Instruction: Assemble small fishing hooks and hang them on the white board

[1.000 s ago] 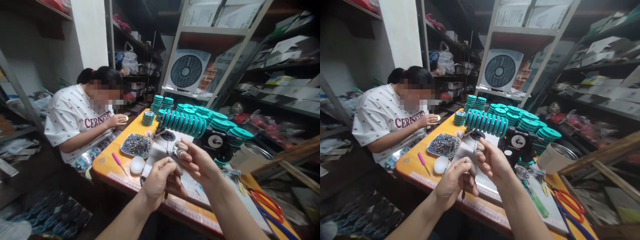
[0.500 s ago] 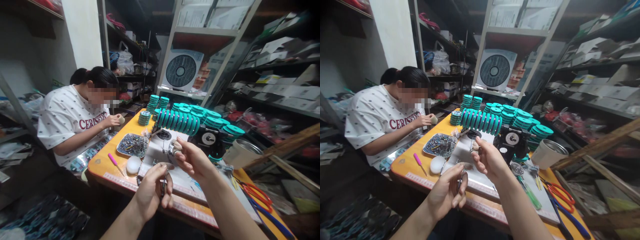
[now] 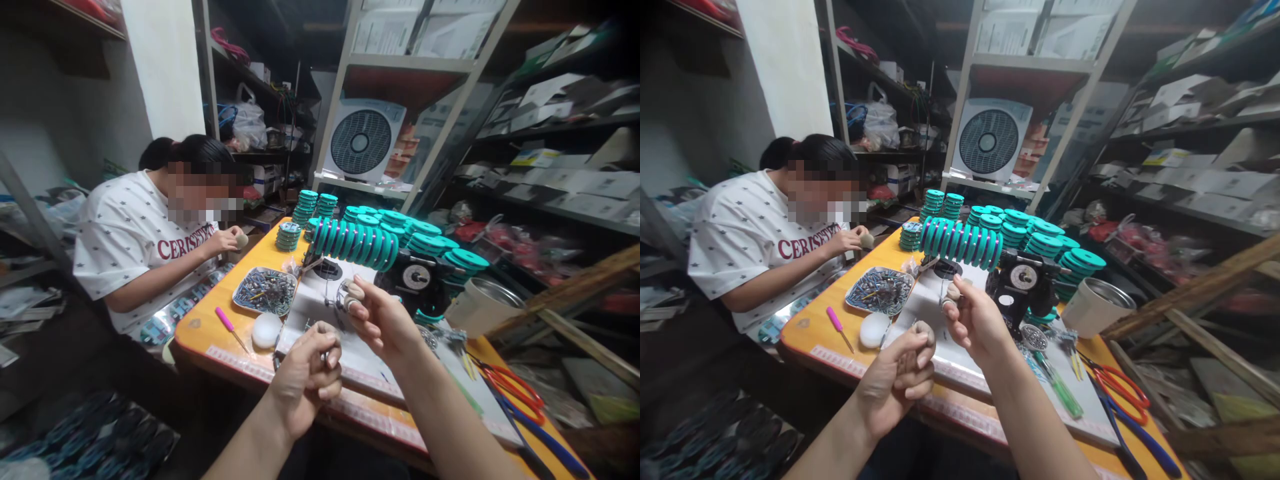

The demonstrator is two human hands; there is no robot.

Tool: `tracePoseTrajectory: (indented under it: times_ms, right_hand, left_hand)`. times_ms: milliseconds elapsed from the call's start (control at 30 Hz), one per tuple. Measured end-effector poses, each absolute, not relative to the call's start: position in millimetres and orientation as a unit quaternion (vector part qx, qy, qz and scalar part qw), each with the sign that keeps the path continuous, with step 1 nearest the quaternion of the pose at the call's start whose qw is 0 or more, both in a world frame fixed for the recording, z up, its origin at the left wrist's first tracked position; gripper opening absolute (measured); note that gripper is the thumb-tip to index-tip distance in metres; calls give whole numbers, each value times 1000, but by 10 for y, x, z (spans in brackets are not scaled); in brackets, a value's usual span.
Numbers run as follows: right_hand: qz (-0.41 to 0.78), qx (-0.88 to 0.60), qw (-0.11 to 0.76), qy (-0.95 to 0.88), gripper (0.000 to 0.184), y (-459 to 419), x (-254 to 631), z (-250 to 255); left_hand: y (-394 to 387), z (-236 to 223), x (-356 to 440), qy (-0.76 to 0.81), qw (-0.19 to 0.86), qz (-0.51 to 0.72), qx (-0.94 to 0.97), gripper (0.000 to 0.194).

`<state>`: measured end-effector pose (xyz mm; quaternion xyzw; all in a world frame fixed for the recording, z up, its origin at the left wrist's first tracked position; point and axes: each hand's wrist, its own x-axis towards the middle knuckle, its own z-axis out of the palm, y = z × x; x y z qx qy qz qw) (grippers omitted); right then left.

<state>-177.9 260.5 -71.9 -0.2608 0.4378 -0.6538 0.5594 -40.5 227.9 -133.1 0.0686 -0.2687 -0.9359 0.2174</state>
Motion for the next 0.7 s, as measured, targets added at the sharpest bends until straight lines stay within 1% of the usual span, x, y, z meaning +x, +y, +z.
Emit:
tracePoseTrajectory:
  times_ms: [233,300,333,400,467,533,567,633,700]
  right_hand:
    - [-673,-247,551,428,27,2585,-1685,-741]
    - [-663,-268,538,447,26,2607,-1698,-735]
    - [-650,-293,524,467,25,2626,-1718,-733]
    - [-619,-354,471,520,31,2673,-1779,-746]
    - [-604,-395,390,572,39,2711,-1848,-789]
    - [-606,-408,313,607,41,2712,-1895,-859]
    - [-604,-414,288,616,41,2692,-1906,-899]
    - [-591,-434,272,623,41,2609,-1906,-977]
    - [-577,-448,275,625,43,2483,-1895,-1042]
  left_hand:
    - [2313,-1327,-429,-271,226,-932,79,18]
    - [2327,-1336,-418,-283,227,-927,92,17]
    - [2336,-1345,-406,-300,233,-919,104,15]
    - [2354,-1377,-373,-355,258,-889,132,14]
    - [2368,-1428,-331,-413,291,-849,157,17]
    - [2381,-1492,-287,-451,317,-817,171,22]
    - [2390,-1527,-266,-465,324,-805,177,26]
    - [2418,-1596,-233,-487,333,-784,194,33]
    - [2458,-1662,-216,-499,347,-765,213,40]
